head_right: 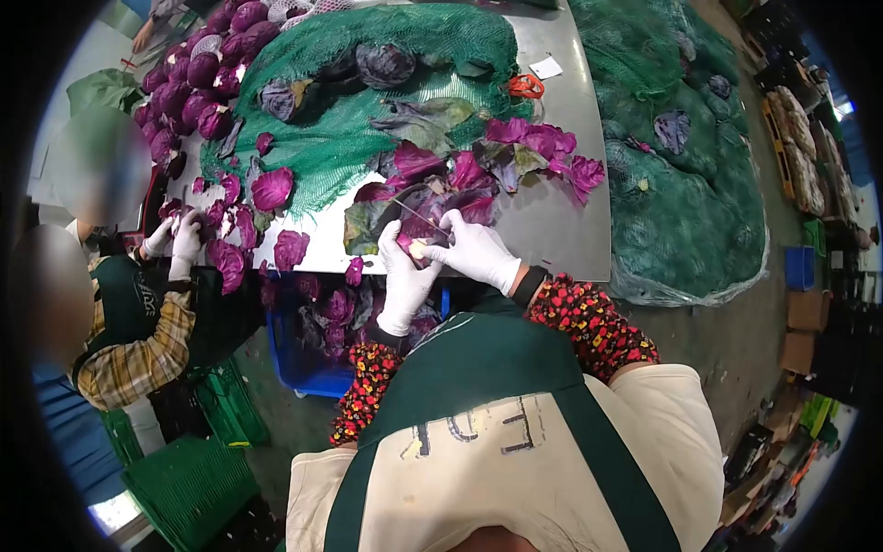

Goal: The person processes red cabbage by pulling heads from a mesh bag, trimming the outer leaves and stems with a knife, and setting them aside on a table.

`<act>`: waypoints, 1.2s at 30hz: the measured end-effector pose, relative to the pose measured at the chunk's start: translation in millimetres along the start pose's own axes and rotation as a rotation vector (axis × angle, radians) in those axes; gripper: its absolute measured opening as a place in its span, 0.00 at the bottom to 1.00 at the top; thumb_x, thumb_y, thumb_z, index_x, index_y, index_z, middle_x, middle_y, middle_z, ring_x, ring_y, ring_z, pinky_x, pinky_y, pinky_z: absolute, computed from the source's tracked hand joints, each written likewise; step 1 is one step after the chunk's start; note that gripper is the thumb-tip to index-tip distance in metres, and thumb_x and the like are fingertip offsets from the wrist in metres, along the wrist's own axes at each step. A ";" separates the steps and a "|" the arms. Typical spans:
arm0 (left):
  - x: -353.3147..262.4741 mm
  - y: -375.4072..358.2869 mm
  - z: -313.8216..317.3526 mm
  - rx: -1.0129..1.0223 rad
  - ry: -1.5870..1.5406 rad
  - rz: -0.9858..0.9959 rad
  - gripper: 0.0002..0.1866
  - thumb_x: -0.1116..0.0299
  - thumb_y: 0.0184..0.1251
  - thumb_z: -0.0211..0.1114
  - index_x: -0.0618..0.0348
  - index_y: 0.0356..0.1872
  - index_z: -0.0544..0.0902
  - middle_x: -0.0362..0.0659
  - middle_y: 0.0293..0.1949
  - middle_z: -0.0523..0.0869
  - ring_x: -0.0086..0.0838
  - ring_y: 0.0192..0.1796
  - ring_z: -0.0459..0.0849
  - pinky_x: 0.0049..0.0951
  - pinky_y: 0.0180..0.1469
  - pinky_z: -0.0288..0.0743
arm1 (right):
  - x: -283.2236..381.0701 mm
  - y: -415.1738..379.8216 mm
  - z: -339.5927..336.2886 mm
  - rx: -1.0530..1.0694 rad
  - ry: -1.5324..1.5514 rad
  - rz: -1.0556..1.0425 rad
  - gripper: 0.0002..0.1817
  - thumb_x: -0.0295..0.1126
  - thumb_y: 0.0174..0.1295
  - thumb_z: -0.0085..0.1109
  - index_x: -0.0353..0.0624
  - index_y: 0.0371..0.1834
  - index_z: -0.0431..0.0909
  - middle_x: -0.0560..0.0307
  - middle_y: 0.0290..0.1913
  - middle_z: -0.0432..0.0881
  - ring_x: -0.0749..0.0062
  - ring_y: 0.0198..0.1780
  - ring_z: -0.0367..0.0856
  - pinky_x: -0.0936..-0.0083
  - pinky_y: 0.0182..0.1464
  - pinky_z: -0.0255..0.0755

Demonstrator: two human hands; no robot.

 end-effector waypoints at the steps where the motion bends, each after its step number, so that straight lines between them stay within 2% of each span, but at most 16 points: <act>1: 0.7 -0.2 0.7 -0.003 -0.003 -0.004 0.51 0.66 0.47 0.79 0.69 0.69 0.56 0.59 0.66 0.61 0.53 0.69 0.59 0.47 0.72 0.53 | -1.7 2.4 2.2 -0.005 0.021 0.006 0.24 0.51 0.62 0.64 0.43 0.49 0.71 0.54 0.30 0.82 0.62 0.34 0.84 0.67 0.40 0.75; 4: 11.5 0.3 1.3 -0.003 -0.058 -0.053 0.51 0.67 0.47 0.79 0.68 0.69 0.55 0.58 0.66 0.61 0.51 0.69 0.60 0.45 0.72 0.54 | -40.2 20.9 13.8 -0.071 0.352 -0.204 0.15 0.40 0.64 0.64 0.41 0.42 0.73 0.54 0.30 0.83 0.67 0.32 0.84 0.70 0.37 0.75; 5: 18.1 1.0 0.4 0.044 -0.205 -0.102 0.52 0.68 0.47 0.79 0.66 0.70 0.54 0.57 0.66 0.61 0.50 0.70 0.60 0.44 0.73 0.54 | -49.0 24.5 10.0 -0.048 0.272 -0.129 0.13 0.40 0.66 0.60 0.42 0.43 0.75 0.46 0.36 0.85 0.53 0.39 0.86 0.65 0.41 0.77; 7: 29.0 0.7 -6.0 0.100 -0.405 -0.188 0.53 0.69 0.46 0.80 0.62 0.71 0.53 0.56 0.67 0.60 0.46 0.71 0.59 0.42 0.74 0.54 | -70.7 35.5 10.3 -0.252 0.156 -0.106 0.10 0.37 0.65 0.58 0.43 0.43 0.76 0.46 0.31 0.85 0.51 0.35 0.86 0.63 0.39 0.78; 8: 15.4 -0.7 -17.0 0.088 -0.301 -0.169 0.53 0.68 0.47 0.79 0.63 0.71 0.53 0.56 0.68 0.59 0.46 0.72 0.58 0.41 0.75 0.52 | -79.0 39.9 9.1 -0.298 0.188 -0.109 0.12 0.40 0.66 0.59 0.42 0.41 0.77 0.48 0.29 0.85 0.52 0.34 0.86 0.63 0.37 0.77; 10: 18.9 -7.7 -21.0 0.084 -0.258 -0.185 0.53 0.66 0.49 0.79 0.65 0.72 0.52 0.56 0.69 0.58 0.47 0.73 0.57 0.41 0.75 0.52 | -50.7 36.2 -9.4 0.102 0.266 0.130 0.20 0.46 0.65 0.62 0.41 0.48 0.77 0.48 0.34 0.86 0.56 0.38 0.87 0.65 0.40 0.77; 13: 18.6 -12.9 -14.5 0.003 -0.125 -0.107 0.52 0.62 0.52 0.77 0.67 0.72 0.52 0.58 0.69 0.58 0.52 0.73 0.56 0.44 0.75 0.50 | -18.8 31.7 9.2 0.232 0.147 0.018 0.41 0.55 0.58 0.67 0.40 0.67 0.67 0.43 0.47 0.85 0.57 0.49 0.84 0.66 0.51 0.75; 17: 25.9 -11.3 -8.5 -0.028 -0.129 -0.086 0.51 0.60 0.52 0.77 0.65 0.72 0.53 0.59 0.69 0.58 0.53 0.72 0.57 0.47 0.74 0.49 | -1.0 37.0 5.6 0.285 0.125 -0.080 0.42 0.58 0.58 0.65 0.39 0.68 0.68 0.39 0.50 0.84 0.51 0.52 0.84 0.64 0.54 0.75; 22: 26.5 -9.4 -8.0 -0.025 -0.122 -0.070 0.51 0.58 0.53 0.77 0.62 0.72 0.54 0.59 0.69 0.57 0.54 0.72 0.55 0.49 0.74 0.49 | -12.8 38.1 9.4 0.198 0.150 -0.150 0.30 0.50 0.66 0.58 0.40 0.64 0.74 0.38 0.46 0.85 0.48 0.49 0.84 0.63 0.54 0.75; 23: 25.4 -9.0 -7.2 -0.027 -0.116 -0.069 0.51 0.58 0.52 0.77 0.62 0.72 0.54 0.59 0.69 0.57 0.54 0.72 0.55 0.49 0.74 0.49 | -14.7 36.7 11.9 0.150 0.105 -0.138 0.22 0.44 0.67 0.57 0.43 0.60 0.78 0.42 0.43 0.86 0.49 0.46 0.85 0.63 0.49 0.77; 27: 19.1 -10.3 -7.6 -0.036 -0.076 -0.054 0.50 0.59 0.52 0.77 0.62 0.72 0.55 0.59 0.69 0.57 0.54 0.72 0.56 0.49 0.74 0.49 | -6.1 26.4 22.9 -0.206 -0.272 -0.347 0.11 0.34 0.62 0.59 0.47 0.47 0.81 0.50 0.36 0.86 0.52 0.35 0.85 0.59 0.36 0.78; 31: 20.8 -9.8 -12.5 -0.042 -0.119 -0.050 0.49 0.62 0.51 0.78 0.61 0.72 0.57 0.58 0.69 0.58 0.53 0.72 0.56 0.48 0.75 0.50 | -36.3 46.9 32.0 -0.285 -0.295 -0.253 0.07 0.30 0.62 0.59 0.47 0.43 0.79 0.47 0.32 0.85 0.48 0.34 0.84 0.58 0.35 0.76; 32: 23.1 -11.8 -14.2 -0.037 -0.174 -0.048 0.49 0.63 0.51 0.78 0.61 0.72 0.57 0.58 0.69 0.58 0.53 0.73 0.56 0.47 0.75 0.51 | -51.6 54.1 35.9 -0.281 -0.135 -0.183 0.07 0.33 0.64 0.59 0.44 0.41 0.79 0.50 0.26 0.83 0.55 0.27 0.84 0.64 0.31 0.76; 34: 22.8 -16.4 -19.9 -0.034 -0.205 -0.066 0.50 0.65 0.50 0.78 0.60 0.72 0.57 0.58 0.70 0.57 0.53 0.73 0.55 0.46 0.76 0.51 | -44.4 58.9 21.9 0.041 0.157 0.076 0.12 0.39 0.67 0.60 0.41 0.41 0.79 0.56 0.23 0.81 0.72 0.23 0.81 0.74 0.28 0.73; 35: 21.0 -20.2 -21.9 -0.023 -0.157 -0.083 0.50 0.66 0.50 0.78 0.59 0.73 0.56 0.58 0.70 0.56 0.53 0.74 0.55 0.46 0.76 0.52 | -31.4 50.9 15.1 0.136 0.301 0.067 0.17 0.44 0.69 0.60 0.38 0.45 0.78 0.63 0.24 0.78 0.84 0.23 0.75 0.80 0.26 0.70; 36: 16.5 -24.3 -23.7 -0.005 -0.111 -0.100 0.50 0.67 0.51 0.77 0.59 0.73 0.56 0.58 0.71 0.55 0.53 0.74 0.55 0.46 0.76 0.52 | -16.5 44.4 12.5 0.213 0.388 0.080 0.18 0.44 0.69 0.60 0.40 0.47 0.77 0.66 0.25 0.76 0.85 0.21 0.72 0.82 0.24 0.66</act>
Point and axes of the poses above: each hand's wrist, its own y-axis towards the middle knuckle, its own z-axis out of the palm, x = y × z, the point moved 1 cm from there along y, towards the middle knuckle
